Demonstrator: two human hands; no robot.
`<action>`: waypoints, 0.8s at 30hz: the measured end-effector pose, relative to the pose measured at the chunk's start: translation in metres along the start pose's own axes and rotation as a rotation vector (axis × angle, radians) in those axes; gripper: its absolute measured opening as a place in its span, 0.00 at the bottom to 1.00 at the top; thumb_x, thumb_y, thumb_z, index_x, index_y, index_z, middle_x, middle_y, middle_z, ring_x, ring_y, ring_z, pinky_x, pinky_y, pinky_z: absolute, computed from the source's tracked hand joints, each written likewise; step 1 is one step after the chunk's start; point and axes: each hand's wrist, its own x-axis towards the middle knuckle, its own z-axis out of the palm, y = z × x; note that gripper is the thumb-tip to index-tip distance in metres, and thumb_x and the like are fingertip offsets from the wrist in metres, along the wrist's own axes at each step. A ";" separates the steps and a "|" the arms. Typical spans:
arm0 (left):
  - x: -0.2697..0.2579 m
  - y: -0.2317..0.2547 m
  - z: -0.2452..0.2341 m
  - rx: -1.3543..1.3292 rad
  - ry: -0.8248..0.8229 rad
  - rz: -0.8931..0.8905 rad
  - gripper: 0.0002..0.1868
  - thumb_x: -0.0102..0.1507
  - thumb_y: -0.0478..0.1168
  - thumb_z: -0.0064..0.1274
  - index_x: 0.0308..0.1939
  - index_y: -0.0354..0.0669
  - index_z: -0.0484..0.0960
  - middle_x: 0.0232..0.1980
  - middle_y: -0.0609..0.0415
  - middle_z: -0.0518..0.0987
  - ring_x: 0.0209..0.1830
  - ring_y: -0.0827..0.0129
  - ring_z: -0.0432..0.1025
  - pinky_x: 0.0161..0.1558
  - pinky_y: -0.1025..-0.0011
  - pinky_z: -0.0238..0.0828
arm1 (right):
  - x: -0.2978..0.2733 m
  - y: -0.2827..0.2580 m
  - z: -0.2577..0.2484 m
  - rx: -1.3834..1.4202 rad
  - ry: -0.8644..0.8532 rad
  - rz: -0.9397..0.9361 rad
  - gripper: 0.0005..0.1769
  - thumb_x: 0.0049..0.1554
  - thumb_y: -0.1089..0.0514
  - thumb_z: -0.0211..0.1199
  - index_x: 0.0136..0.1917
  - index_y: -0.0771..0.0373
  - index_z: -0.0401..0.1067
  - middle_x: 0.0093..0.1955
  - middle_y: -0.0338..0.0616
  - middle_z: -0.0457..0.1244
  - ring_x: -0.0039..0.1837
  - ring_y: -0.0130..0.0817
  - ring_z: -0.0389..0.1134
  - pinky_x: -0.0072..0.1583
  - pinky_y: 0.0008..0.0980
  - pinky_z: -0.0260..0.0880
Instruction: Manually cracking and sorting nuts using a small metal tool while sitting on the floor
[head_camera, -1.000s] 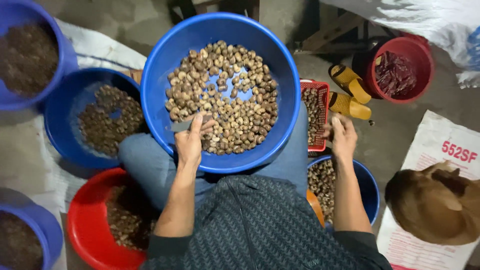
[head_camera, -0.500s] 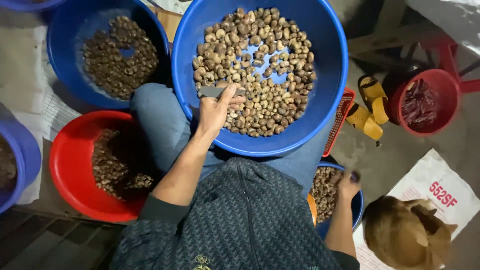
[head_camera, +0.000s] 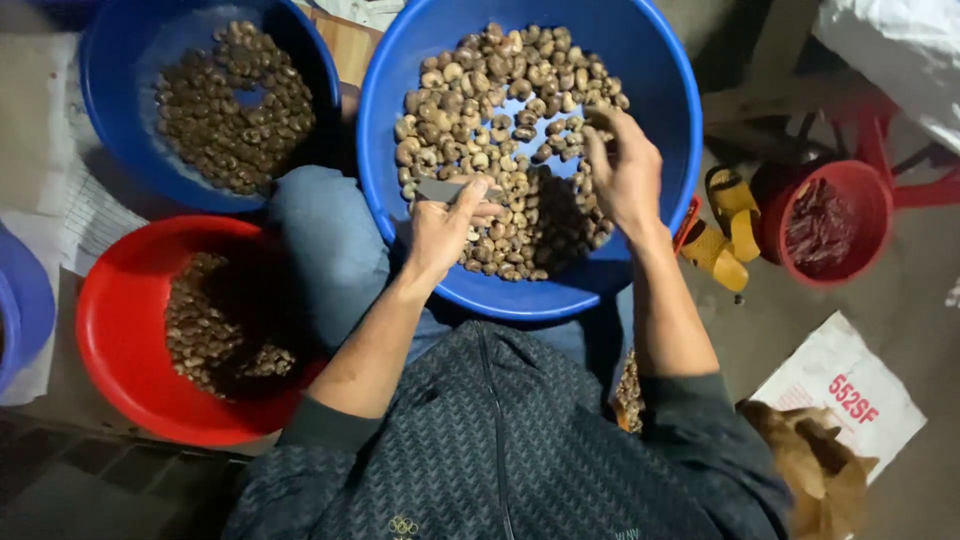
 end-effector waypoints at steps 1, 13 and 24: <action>0.002 -0.004 0.001 0.052 -0.004 -0.053 0.15 0.71 0.48 0.52 0.51 0.42 0.85 0.43 0.41 0.86 0.39 0.58 0.84 0.36 0.70 0.83 | 0.006 0.016 0.017 -0.153 -0.079 0.011 0.12 0.64 0.62 0.63 0.62 0.62 0.73 0.54 0.55 0.68 0.56 0.61 0.70 0.55 0.57 0.70; 0.000 0.000 0.013 0.095 0.052 0.005 0.12 0.67 0.47 0.57 0.46 0.44 0.87 0.35 0.39 0.85 0.34 0.58 0.83 0.30 0.67 0.82 | 0.029 0.090 0.099 -0.623 -0.424 0.171 0.22 0.60 0.58 0.61 0.67 0.54 0.62 0.62 0.49 0.58 0.53 0.65 0.70 0.50 0.65 0.74; 0.001 -0.007 0.001 0.113 -0.003 -0.061 0.15 0.69 0.49 0.54 0.53 0.46 0.85 0.40 0.39 0.86 0.41 0.56 0.84 0.39 0.63 0.83 | 0.008 0.089 0.091 -0.577 -0.389 0.264 0.23 0.57 0.49 0.60 0.64 0.47 0.59 0.61 0.47 0.58 0.50 0.64 0.72 0.51 0.64 0.73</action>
